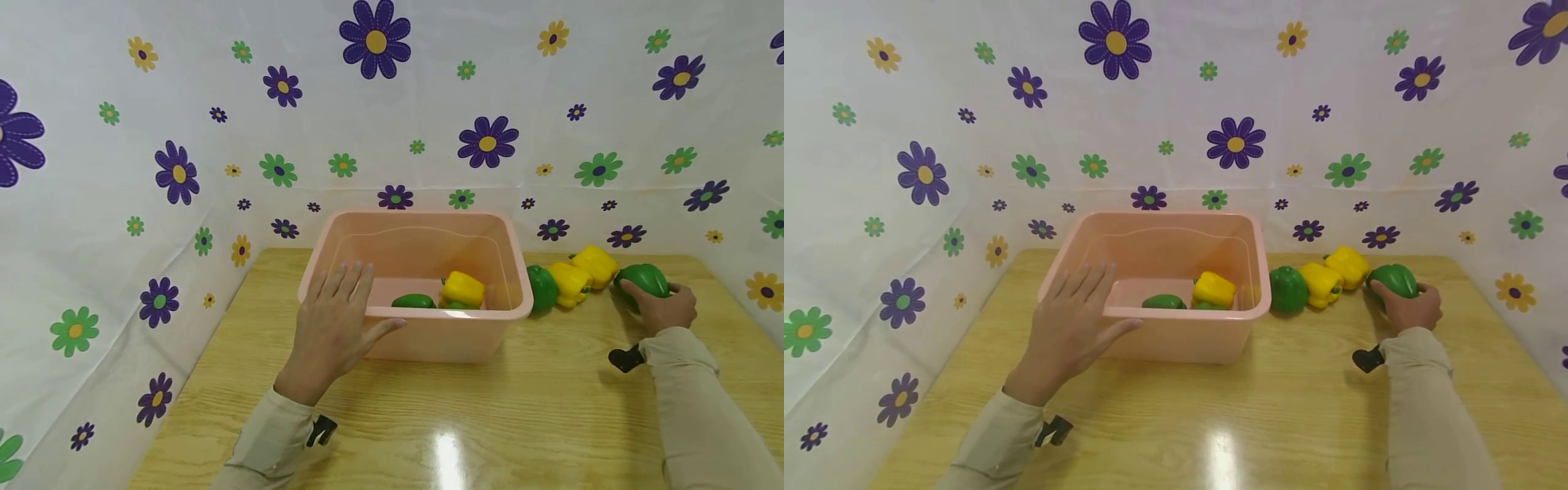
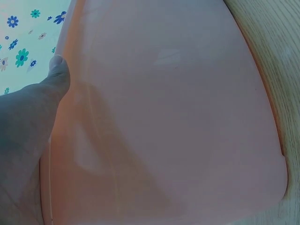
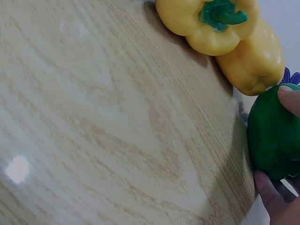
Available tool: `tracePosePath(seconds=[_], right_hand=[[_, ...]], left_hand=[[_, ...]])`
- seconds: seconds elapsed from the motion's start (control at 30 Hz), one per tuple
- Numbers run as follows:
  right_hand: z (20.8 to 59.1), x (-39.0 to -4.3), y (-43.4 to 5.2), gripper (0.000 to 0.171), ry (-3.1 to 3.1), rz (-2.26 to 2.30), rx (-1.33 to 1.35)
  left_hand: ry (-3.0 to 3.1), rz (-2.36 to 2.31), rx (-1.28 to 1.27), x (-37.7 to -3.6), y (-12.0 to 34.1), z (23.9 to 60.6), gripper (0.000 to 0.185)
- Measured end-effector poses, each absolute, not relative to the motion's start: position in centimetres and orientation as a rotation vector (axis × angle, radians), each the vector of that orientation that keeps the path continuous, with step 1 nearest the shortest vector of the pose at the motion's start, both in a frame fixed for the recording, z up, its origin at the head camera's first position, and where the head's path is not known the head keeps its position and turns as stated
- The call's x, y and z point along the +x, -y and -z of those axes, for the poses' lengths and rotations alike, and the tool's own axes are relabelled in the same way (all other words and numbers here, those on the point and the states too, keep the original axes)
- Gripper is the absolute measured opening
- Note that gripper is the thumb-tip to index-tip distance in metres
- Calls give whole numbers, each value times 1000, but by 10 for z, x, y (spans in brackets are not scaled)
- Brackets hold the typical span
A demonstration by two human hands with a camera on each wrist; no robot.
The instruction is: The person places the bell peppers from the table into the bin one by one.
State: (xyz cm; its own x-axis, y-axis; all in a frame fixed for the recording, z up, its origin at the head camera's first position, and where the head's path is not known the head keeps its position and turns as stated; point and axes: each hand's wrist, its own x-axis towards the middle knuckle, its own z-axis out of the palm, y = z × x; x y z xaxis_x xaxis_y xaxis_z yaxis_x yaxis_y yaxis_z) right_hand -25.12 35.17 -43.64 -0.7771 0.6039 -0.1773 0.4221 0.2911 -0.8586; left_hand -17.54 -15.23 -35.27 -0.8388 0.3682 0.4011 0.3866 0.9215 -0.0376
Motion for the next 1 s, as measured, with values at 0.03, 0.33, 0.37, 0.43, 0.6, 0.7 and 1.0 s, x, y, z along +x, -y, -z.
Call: tracePosePath(seconds=[0.03,0.33,0.37,0.43,0.6,0.7,1.0], right_hand=[[437,-251,-352,104,2373,-1490,-954],[434,-247,-353,104,2340,-1526,-980],[433,-246,-353,105,2334,-1532,-988],[432,-246,-352,105,2325,-1536,-996],[426,-245,-355,105,2299,-1536,-985],[421,-245,-355,104,2278,-1541,-971],[405,-247,-354,101,2179,-1594,-983]], left_hand=[[2672,64,-550,-176,152,353,102],[2656,80,-552,-176,152,355,102],[2656,82,-552,-176,152,355,102],[2659,85,-550,-176,152,355,102],[2666,90,-547,-176,151,354,98],[2685,84,-534,-176,152,354,96],[2654,89,-545,-175,152,355,96]])
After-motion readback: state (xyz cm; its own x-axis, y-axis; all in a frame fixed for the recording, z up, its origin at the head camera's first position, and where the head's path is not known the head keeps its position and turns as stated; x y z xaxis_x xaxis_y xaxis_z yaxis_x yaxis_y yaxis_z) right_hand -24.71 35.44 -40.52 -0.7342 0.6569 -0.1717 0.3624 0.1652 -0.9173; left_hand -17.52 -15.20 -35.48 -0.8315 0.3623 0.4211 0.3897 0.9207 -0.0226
